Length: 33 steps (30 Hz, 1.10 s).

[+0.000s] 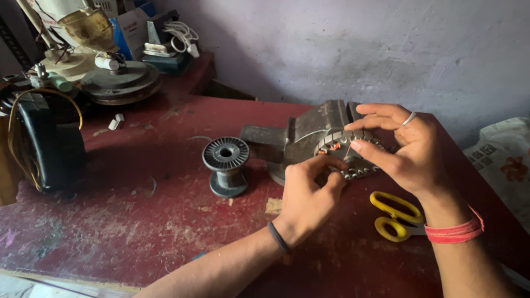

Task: The person winds copper wire around a motor stator held in a bench vise. They repeatedly insert the wire into slots, pull it through, and trim excess with scissors. The stator remains clamped throughout the process.

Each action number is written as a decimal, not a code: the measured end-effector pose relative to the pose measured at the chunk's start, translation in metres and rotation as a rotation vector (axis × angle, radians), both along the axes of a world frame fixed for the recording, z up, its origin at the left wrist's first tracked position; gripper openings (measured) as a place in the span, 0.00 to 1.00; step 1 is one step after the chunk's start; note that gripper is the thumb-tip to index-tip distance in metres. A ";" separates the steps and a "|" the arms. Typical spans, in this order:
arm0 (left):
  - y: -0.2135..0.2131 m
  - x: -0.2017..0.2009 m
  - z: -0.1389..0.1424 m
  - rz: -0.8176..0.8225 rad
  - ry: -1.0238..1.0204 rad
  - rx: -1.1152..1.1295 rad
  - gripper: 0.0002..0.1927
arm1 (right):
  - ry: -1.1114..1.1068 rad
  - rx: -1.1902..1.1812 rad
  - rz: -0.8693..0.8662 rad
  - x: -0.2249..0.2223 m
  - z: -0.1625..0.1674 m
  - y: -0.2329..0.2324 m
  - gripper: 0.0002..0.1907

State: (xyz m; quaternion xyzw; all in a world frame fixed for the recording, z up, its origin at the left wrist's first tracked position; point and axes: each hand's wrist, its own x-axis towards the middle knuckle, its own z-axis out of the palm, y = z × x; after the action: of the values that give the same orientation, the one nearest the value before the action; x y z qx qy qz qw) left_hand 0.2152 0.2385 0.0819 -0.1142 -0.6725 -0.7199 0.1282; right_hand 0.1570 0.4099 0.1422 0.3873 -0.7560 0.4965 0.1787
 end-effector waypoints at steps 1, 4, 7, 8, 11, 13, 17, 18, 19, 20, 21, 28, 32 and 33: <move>-0.001 0.000 0.000 0.001 -0.007 -0.003 0.11 | 0.020 0.008 -0.015 -0.001 -0.001 -0.001 0.24; -0.002 -0.001 0.000 0.006 -0.008 -0.011 0.11 | 0.058 0.024 -0.057 -0.002 -0.007 -0.003 0.23; -0.004 -0.003 0.000 0.016 0.024 -0.020 0.11 | 0.033 0.009 -0.084 -0.003 -0.012 -0.008 0.23; -0.005 -0.003 0.000 0.020 0.029 -0.029 0.11 | 0.012 -0.007 -0.086 -0.004 -0.013 -0.010 0.23; -0.005 -0.003 0.001 0.020 0.023 -0.024 0.11 | 0.017 -0.003 -0.101 -0.004 -0.015 -0.012 0.22; -0.005 -0.002 0.001 0.015 0.006 -0.020 0.11 | 0.018 -0.014 -0.076 -0.004 -0.015 -0.012 0.23; -0.007 -0.001 0.001 0.017 -0.026 -0.022 0.11 | -0.089 -0.101 0.006 -0.006 -0.015 -0.013 0.26; -0.007 -0.001 0.001 0.021 -0.030 -0.020 0.11 | -0.129 -0.122 0.019 -0.006 -0.015 -0.013 0.27; -0.008 -0.001 0.002 0.021 -0.023 -0.019 0.11 | -0.125 -0.108 -0.005 -0.006 -0.015 -0.013 0.27; -0.008 0.000 0.001 0.020 -0.014 -0.018 0.11 | -0.119 -0.096 -0.029 -0.005 -0.016 -0.014 0.27; -0.009 0.000 0.001 0.019 -0.007 -0.016 0.11 | -0.115 -0.082 -0.054 -0.005 -0.017 -0.015 0.27; -0.010 0.001 0.003 0.026 -0.038 -0.031 0.10 | -0.089 -0.088 -0.063 -0.008 -0.021 -0.018 0.25; -0.012 0.001 0.006 0.041 -0.011 -0.038 0.10 | -0.084 -0.081 -0.041 -0.010 -0.022 -0.018 0.26; -0.013 0.000 0.008 0.046 0.000 -0.045 0.10 | -0.082 -0.076 -0.037 -0.011 -0.021 -0.018 0.26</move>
State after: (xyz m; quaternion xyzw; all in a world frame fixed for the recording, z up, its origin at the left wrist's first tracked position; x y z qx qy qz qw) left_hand 0.2157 0.2254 0.0900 -0.1018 -0.6908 -0.7016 0.1420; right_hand 0.1463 0.3918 0.1209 0.3454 -0.7504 0.5369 0.1715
